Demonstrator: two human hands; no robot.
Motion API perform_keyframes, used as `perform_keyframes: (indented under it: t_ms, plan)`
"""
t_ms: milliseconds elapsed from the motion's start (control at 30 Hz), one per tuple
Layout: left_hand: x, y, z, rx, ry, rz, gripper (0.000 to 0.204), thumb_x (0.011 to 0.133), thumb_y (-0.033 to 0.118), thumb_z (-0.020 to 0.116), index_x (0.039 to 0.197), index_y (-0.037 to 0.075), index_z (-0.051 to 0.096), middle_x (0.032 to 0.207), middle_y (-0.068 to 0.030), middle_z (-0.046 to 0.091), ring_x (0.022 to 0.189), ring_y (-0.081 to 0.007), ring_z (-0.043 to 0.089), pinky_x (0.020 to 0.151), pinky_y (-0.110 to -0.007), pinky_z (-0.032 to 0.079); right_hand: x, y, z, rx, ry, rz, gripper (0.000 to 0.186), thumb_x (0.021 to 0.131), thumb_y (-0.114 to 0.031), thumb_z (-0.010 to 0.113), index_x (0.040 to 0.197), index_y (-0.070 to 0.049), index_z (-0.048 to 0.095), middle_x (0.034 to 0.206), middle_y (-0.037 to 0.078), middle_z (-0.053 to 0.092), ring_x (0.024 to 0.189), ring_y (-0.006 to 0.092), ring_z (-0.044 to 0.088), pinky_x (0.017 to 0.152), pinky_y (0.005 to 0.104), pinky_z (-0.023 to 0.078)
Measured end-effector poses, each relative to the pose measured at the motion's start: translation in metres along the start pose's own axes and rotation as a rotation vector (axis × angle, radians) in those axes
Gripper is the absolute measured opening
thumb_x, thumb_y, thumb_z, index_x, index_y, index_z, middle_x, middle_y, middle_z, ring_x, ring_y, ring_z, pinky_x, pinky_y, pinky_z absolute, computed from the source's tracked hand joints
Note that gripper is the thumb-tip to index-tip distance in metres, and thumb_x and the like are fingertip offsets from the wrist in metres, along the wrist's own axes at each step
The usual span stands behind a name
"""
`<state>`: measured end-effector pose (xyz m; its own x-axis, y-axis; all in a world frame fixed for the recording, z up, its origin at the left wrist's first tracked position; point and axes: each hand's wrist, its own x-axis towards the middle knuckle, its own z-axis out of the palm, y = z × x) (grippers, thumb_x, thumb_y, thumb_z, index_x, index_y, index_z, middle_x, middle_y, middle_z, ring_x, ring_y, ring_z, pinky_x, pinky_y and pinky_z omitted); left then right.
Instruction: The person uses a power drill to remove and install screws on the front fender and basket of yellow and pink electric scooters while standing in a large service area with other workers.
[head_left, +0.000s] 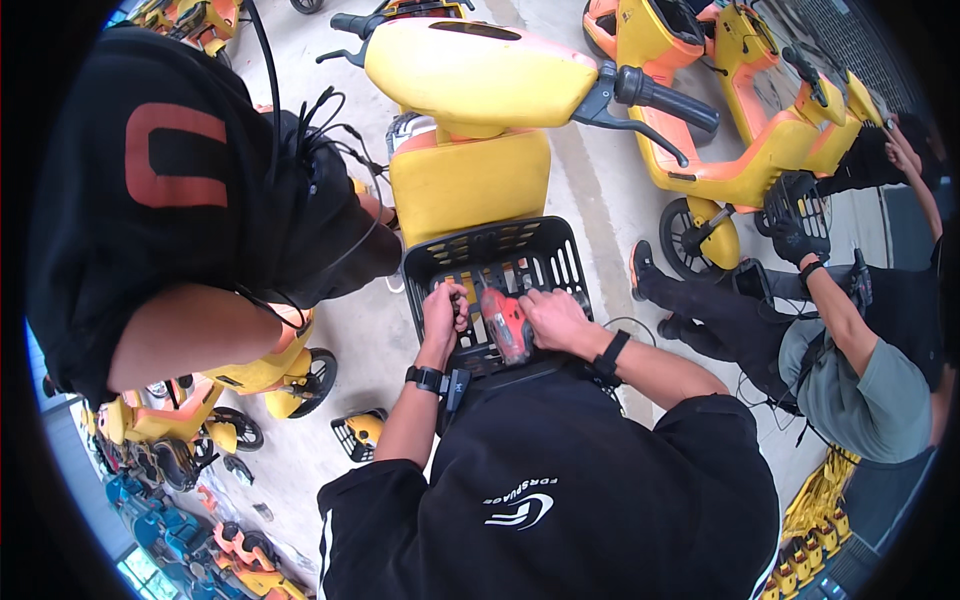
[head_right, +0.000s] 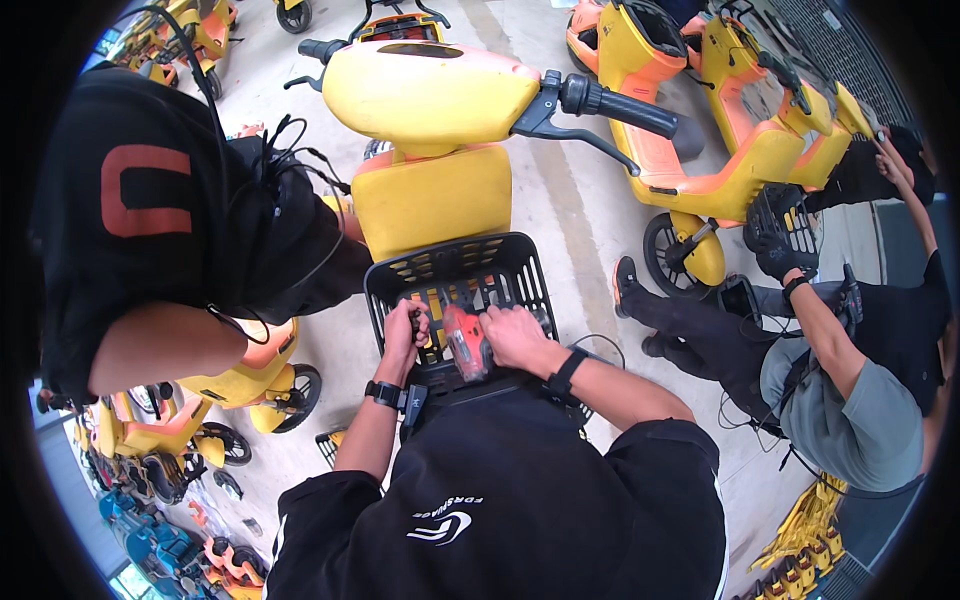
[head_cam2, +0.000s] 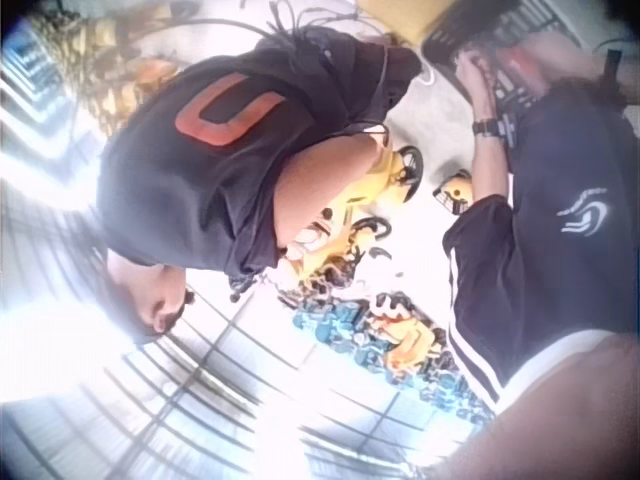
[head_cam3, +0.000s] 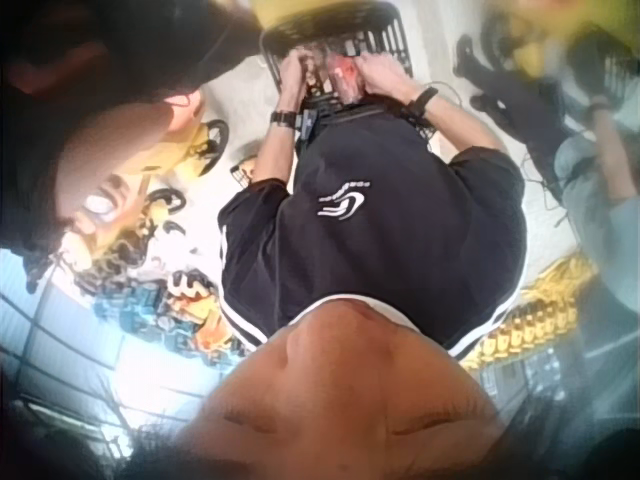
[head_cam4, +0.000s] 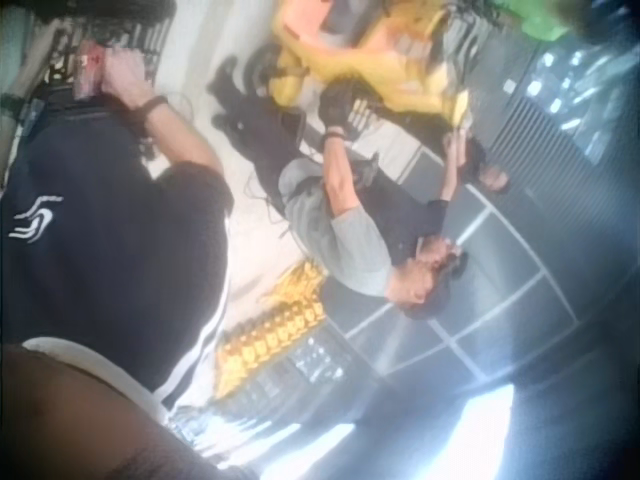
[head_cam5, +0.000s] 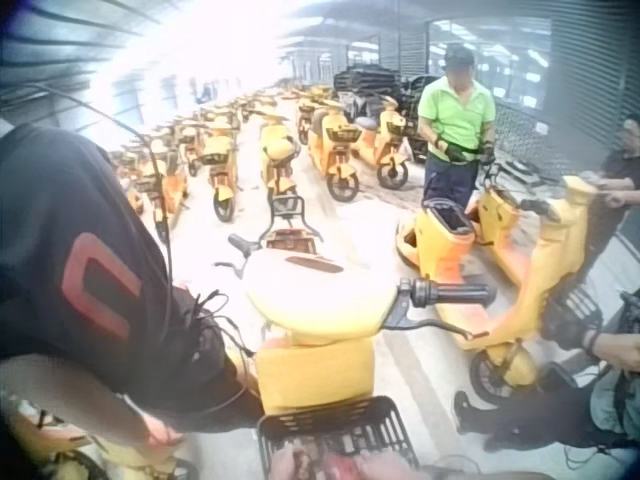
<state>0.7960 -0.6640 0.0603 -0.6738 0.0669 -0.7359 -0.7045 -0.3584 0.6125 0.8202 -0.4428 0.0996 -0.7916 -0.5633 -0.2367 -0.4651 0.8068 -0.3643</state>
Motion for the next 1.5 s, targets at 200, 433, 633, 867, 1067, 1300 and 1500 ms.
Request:
perform_keyframes:
  t_ms: [200,433,633,867,1067,1300,1500]
  plan:
    - [-0.004,-0.013,-0.002,0.338,0.082,-0.046,0.04,0.094,0.034,0.046,0.065,0.007,0.051,0.054,-0.001,0.048,0.04,-0.0085,0.041,0.036,-0.022,0.029,0.024,0.013,0.014,-0.089,-0.038,-0.003,0.034,0.06,-0.012,0.07,0.09,-0.002,0.058,0.085,0.012,0.061,0.076,0.0274,0.065,0.065,0.0376,0.05]
    - [0.008,-0.032,-0.002,0.635,-0.054,-0.067,0.044,0.098,0.038,0.043,0.072,0.005,0.056,0.052,-0.0001,0.046,0.04,-0.0088,0.039,0.037,-0.025,0.03,0.024,0.015,0.017,-0.054,-0.047,0.021,0.036,0.059,-0.011,0.068,0.092,0.0,0.058,0.086,0.012,0.059,0.078,0.0291,0.064,0.065,0.0383,0.053]
    - [0.004,-0.027,0.0,0.422,-0.124,-0.181,0.051,0.098,0.042,0.043,0.061,0.007,0.047,0.05,-0.0001,0.043,0.04,-0.0091,0.035,0.038,-0.025,0.028,0.024,0.015,0.02,-0.056,-0.04,0.018,0.035,0.06,-0.01,0.067,0.092,0.0,0.058,0.086,0.013,0.059,0.078,0.0301,0.063,0.064,0.0382,0.053]
    - [0.01,-0.03,-0.003,0.568,-0.055,-0.131,0.057,0.094,0.047,0.047,0.056,0.005,0.05,0.048,-0.0012,0.044,0.041,-0.0103,0.041,0.038,-0.026,0.031,0.017,0.003,0.027,-0.062,0.017,0.078,0.037,0.06,-0.01,0.07,0.094,-0.002,0.057,0.089,0.012,0.059,0.08,0.0263,0.064,0.069,0.0377,0.049]
    - [0.019,-0.035,-0.003,0.872,0.074,0.087,0.071,0.081,0.061,0.058,0.058,-0.005,0.063,0.05,-0.0122,0.056,0.048,-0.0192,0.055,0.05,-0.035,0.044,0.012,-0.005,0.045,-0.032,0.051,0.133,0.036,0.062,-0.008,0.069,0.095,-0.002,0.055,0.091,0.013,0.057,0.083,0.028,0.062,0.074,0.0392,0.047]
    - [0.025,-0.032,0.007,1.093,0.081,0.063,0.074,0.068,0.069,0.066,0.065,-0.005,0.068,0.057,-0.0167,0.062,0.056,-0.0274,0.063,0.059,-0.036,0.048,0.011,-0.007,0.067,-0.028,0.092,0.182,0.032,0.065,-0.006,0.067,0.094,-0.002,0.055,0.089,0.013,0.056,0.079,0.0298,0.062,0.072,0.0399,0.047]
    - [0.025,-0.022,0.004,1.134,0.161,0.068,0.072,0.067,0.067,0.067,0.065,-0.004,0.069,0.063,-0.018,0.065,0.062,-0.0285,0.066,0.061,-0.037,0.05,0.022,-0.01,0.065,0.014,0.036,0.16,0.032,0.065,-0.008,0.068,0.094,-0.003,0.055,0.09,0.015,0.058,0.082,0.0294,0.064,0.073,0.0405,0.048]
